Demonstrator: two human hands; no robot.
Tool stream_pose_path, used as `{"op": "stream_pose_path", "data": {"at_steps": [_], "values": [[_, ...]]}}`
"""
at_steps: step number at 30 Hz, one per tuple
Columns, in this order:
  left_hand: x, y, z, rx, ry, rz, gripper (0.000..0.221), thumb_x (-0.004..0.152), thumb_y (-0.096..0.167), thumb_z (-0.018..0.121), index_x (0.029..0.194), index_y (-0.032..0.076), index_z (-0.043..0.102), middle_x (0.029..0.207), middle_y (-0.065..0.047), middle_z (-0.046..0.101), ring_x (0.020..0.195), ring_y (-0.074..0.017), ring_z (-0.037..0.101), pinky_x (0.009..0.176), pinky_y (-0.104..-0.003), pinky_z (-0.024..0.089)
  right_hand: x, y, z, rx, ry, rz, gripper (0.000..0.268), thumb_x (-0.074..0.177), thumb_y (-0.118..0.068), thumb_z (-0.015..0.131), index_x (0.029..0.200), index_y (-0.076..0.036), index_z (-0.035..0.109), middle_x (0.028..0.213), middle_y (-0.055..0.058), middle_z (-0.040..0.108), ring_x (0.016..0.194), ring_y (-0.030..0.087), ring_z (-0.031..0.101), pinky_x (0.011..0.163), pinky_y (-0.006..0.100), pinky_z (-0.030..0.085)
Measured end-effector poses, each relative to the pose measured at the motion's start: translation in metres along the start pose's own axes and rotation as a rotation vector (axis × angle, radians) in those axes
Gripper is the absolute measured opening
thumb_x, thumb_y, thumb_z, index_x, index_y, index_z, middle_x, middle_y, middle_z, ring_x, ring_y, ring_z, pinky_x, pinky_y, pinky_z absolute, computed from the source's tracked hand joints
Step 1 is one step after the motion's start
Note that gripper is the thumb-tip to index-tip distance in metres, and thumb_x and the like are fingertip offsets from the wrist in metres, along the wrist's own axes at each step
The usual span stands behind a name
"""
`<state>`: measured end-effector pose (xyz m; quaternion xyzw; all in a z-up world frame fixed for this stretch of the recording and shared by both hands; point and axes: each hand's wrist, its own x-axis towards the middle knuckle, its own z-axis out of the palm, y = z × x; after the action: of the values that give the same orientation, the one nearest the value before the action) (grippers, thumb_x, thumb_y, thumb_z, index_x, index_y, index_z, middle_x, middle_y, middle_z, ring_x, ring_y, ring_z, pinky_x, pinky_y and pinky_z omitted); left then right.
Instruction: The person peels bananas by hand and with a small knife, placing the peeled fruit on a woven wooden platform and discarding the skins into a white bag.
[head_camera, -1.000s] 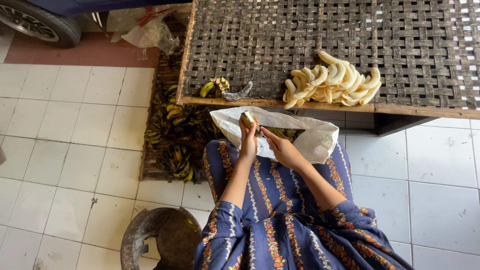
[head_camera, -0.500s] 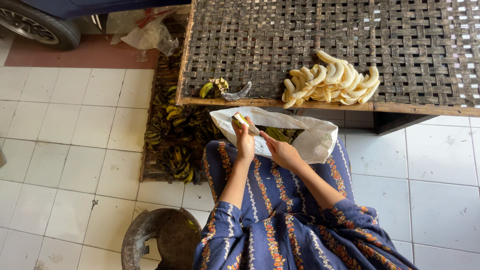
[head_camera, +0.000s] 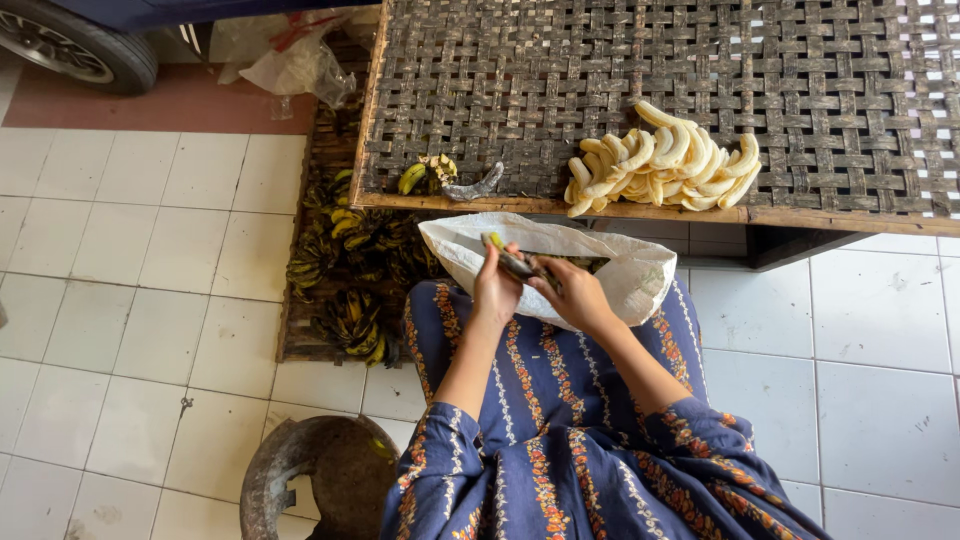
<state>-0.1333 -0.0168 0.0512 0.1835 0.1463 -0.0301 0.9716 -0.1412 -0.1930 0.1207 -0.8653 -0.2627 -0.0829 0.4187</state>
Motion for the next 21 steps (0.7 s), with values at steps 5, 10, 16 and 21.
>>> {"op": "stream_pose_path", "data": {"at_steps": [5, 10, 16, 21], "values": [[0.006, -0.014, -0.010, 0.133, -0.043, -0.005, 0.030, 0.104, 0.032, 0.060, 0.125, 0.013, 0.049, 0.109, -0.004, 0.062, 0.098, -0.0184, 0.056, 0.087, -0.034, 0.046, -0.003, -0.002, 0.021, -0.117, -0.086, 0.217, 0.034, 0.099, -0.035, 0.062, 0.115, -0.005, 0.067, 0.084, 0.019, 0.073, 0.073, 0.040, 0.070, 0.063, 0.049, 0.054], [0.012, -0.007, -0.011, 0.324, -0.022, -0.048, 0.032, 0.099, 0.026, 0.068, 0.126, 0.014, 0.054, 0.110, -0.003, 0.062, 0.102, -0.0177, 0.058, 0.088, -0.036, 0.049, -0.008, 0.015, 0.028, -0.138, -0.091, 0.297, 0.026, 0.105, -0.029, 0.059, 0.098, -0.004, 0.064, 0.077, 0.019, 0.070, 0.071, 0.040, 0.068, 0.063, 0.049, 0.052], [0.000, 0.017, 0.002, 0.499, -0.210, -0.137, 0.058, 0.085, 0.016, 0.076, 0.138, 0.014, 0.054, 0.121, -0.006, 0.061, 0.115, -0.0224, 0.058, 0.103, -0.042, 0.051, -0.012, 0.058, 0.029, 0.278, -0.037, 0.357, 0.025, 0.106, -0.023, 0.061, 0.098, 0.000, 0.066, 0.072, 0.012, 0.064, 0.061, 0.027, 0.060, 0.056, 0.040, 0.048], [-0.007, 0.020, 0.018, 0.347, -0.288, -0.117, 0.090, 0.068, 0.001, 0.070, 0.153, 0.008, 0.043, 0.140, -0.012, 0.057, 0.131, -0.0259, 0.055, 0.112, -0.044, 0.048, -0.010, 0.077, 0.033, 0.881, -0.045, 0.905, 0.029, 0.106, -0.028, 0.057, 0.097, -0.002, 0.065, 0.070, -0.003, 0.054, 0.055, 0.009, 0.044, 0.048, 0.030, 0.038]]}}
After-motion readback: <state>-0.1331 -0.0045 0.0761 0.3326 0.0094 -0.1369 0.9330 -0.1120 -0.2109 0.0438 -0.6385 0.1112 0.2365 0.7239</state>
